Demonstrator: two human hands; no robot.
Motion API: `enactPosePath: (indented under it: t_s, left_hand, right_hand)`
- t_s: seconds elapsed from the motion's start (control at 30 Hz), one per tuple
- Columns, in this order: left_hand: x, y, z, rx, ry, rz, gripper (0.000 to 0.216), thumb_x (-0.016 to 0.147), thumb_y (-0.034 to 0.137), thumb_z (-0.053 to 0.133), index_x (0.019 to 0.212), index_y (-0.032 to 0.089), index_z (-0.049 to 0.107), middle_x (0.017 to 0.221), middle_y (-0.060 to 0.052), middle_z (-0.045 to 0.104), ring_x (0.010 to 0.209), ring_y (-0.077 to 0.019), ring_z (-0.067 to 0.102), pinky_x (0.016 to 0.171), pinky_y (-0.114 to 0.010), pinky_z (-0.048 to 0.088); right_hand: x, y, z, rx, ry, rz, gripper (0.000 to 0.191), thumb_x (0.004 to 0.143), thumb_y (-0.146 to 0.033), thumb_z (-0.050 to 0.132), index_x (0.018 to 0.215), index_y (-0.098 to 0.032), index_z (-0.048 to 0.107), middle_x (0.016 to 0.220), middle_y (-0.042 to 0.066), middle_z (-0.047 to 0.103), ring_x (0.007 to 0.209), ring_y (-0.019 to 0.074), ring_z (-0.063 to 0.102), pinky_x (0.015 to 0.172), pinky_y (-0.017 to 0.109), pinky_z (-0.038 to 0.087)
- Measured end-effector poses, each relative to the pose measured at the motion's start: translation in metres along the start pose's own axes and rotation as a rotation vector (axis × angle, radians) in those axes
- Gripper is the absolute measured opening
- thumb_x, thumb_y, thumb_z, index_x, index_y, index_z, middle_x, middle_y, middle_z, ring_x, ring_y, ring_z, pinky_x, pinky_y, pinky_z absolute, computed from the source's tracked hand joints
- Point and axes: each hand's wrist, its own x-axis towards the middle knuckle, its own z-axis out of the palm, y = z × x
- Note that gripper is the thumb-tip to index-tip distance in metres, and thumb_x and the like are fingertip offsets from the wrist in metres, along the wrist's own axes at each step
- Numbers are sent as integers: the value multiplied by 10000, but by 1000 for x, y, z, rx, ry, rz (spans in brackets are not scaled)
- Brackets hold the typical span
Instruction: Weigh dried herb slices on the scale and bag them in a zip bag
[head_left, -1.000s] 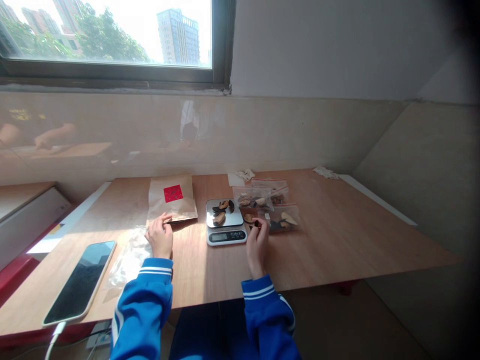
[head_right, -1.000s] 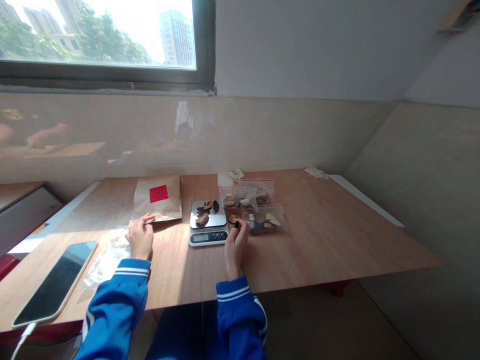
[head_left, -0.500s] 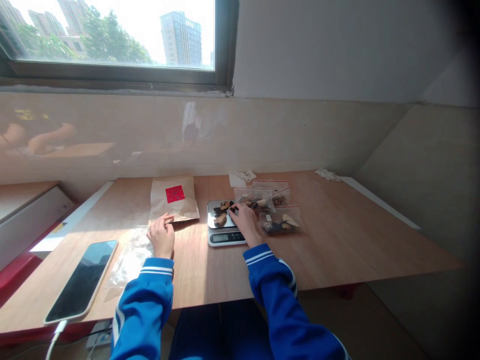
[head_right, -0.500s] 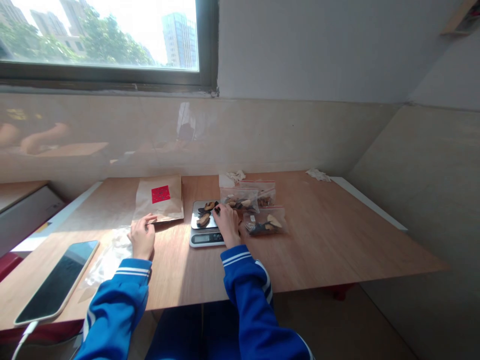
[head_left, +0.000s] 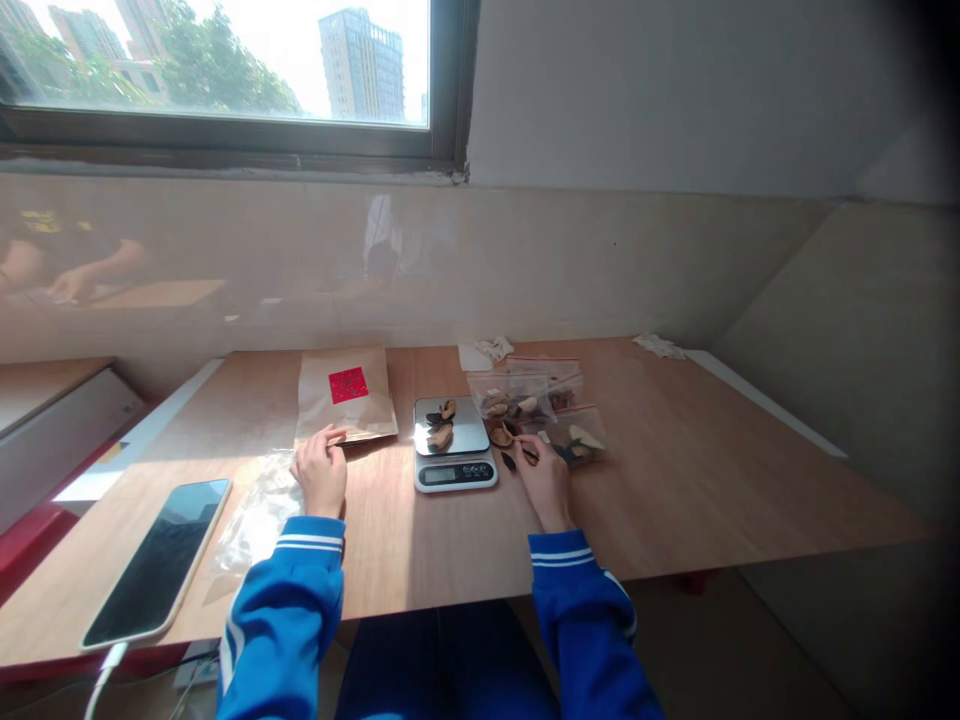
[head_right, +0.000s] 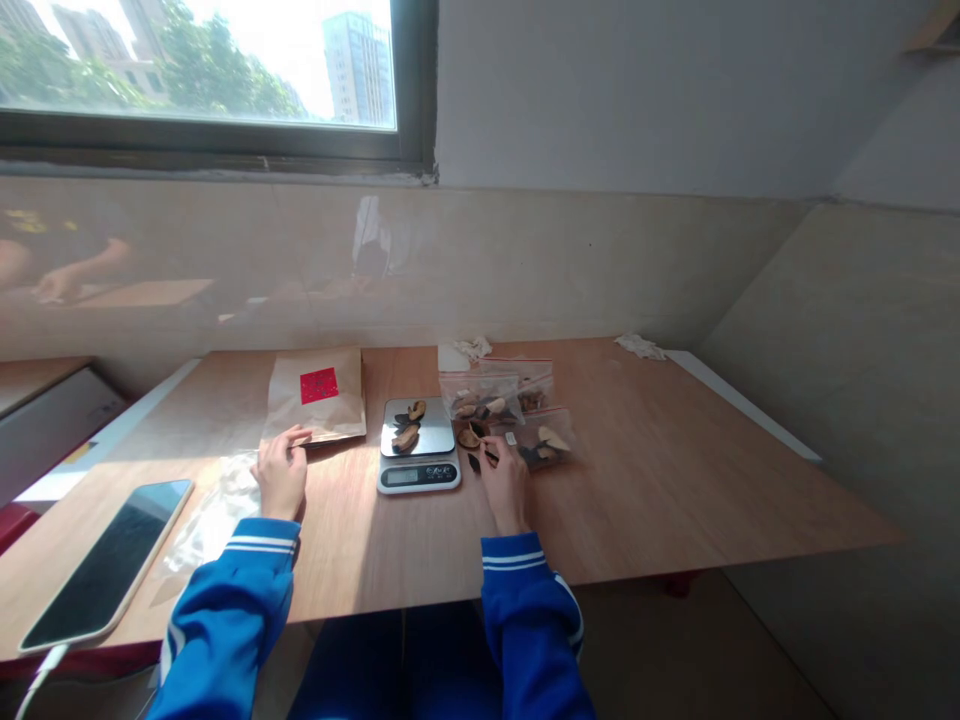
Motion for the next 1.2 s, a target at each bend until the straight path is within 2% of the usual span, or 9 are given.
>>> enactPosePath:
  t_s: [0.2, 0.3, 0.43, 0.57, 0.63, 0.73, 0.87, 1.03, 1.2]
  left_hand:
    - [0, 1, -1, -1, -7, -13, 316, 810, 110, 416, 971, 206, 670, 1230, -53, 638, 1159, -280, 515, 987, -453, 359]
    - [0, 2, -2, -1, -14, -24, 311, 813, 112, 417, 968, 212, 667, 1233, -46, 638, 1165, -282, 514, 988, -455, 358]
    - [0, 2, -1, -6, -9, -19, 309, 808, 110, 420, 959, 212, 669, 1221, -53, 642, 1163, -282, 513, 987, -456, 360]
    - [1, 1, 0, -10, -6, -18, 313, 807, 111, 415, 959, 212, 669, 1219, -47, 644, 1152, -281, 515, 981, -451, 363]
    - [1, 0, 0, -10, -8, -19, 313, 809, 115, 411, 960, 212, 667, 1222, -40, 643, 1151, -283, 513, 976, -452, 365]
    - [1, -1, 1, -8, -12, -13, 311, 811, 120, 410, 962, 211, 667, 1225, -40, 641, 1154, -285, 509, 974, -454, 363]
    - [1, -2, 2, -5, -15, -7, 315, 808, 117, 408, 960, 211, 667, 1220, -44, 642, 1162, -284, 505, 979, -457, 357]
    - [1, -1, 2, -9, -13, 3, 309, 810, 122, 408, 951, 207, 669, 1217, -52, 642, 1161, -277, 507, 985, -450, 354]
    - [1, -1, 1, -14, -15, -6, 314, 801, 117, 410, 947, 199, 675, 1212, -60, 644, 1156, -268, 506, 992, -434, 355]
  right_hand:
    - [-1, 10, -4, -54, 55, 21, 283, 869, -307, 453, 998, -156, 654, 983, 132, 711, 888, 255, 654, 802, 364, 464]
    - [-3, 4, -6, 56, 111, 64, 325, 878, -335, 428, 1085, -152, 599, 1048, 143, 686, 931, 259, 637, 817, 374, 459]
    - [-6, -3, -11, 211, 162, 119, 313, 867, -241, 321, 1089, -168, 530, 995, 122, 649, 879, 242, 606, 797, 384, 455]
    - [-9, -8, -5, 294, 235, 82, 277, 851, -220, 357, 1105, -169, 455, 1030, 126, 579, 903, 223, 568, 810, 386, 464]
    - [-10, -13, 1, 350, 256, 37, 273, 862, -238, 401, 1125, -163, 416, 1045, 134, 549, 889, 210, 568, 763, 359, 487]
    - [-10, -23, 8, 382, 235, -65, 251, 871, -278, 493, 1090, -169, 433, 992, 110, 552, 807, 184, 565, 685, 319, 499]
    - [-5, -38, 14, 275, 147, -231, 160, 892, -299, 545, 1010, -191, 543, 899, 66, 598, 800, 187, 550, 749, 337, 491]
    - [4, -54, 28, 209, 64, -340, 185, 937, -312, 499, 1016, -198, 622, 972, 82, 663, 919, 216, 568, 848, 365, 461]
    - [7, -56, 34, 153, 30, -362, 314, 986, -303, 377, 1162, -195, 613, 1098, 91, 671, 1009, 215, 574, 887, 363, 421]
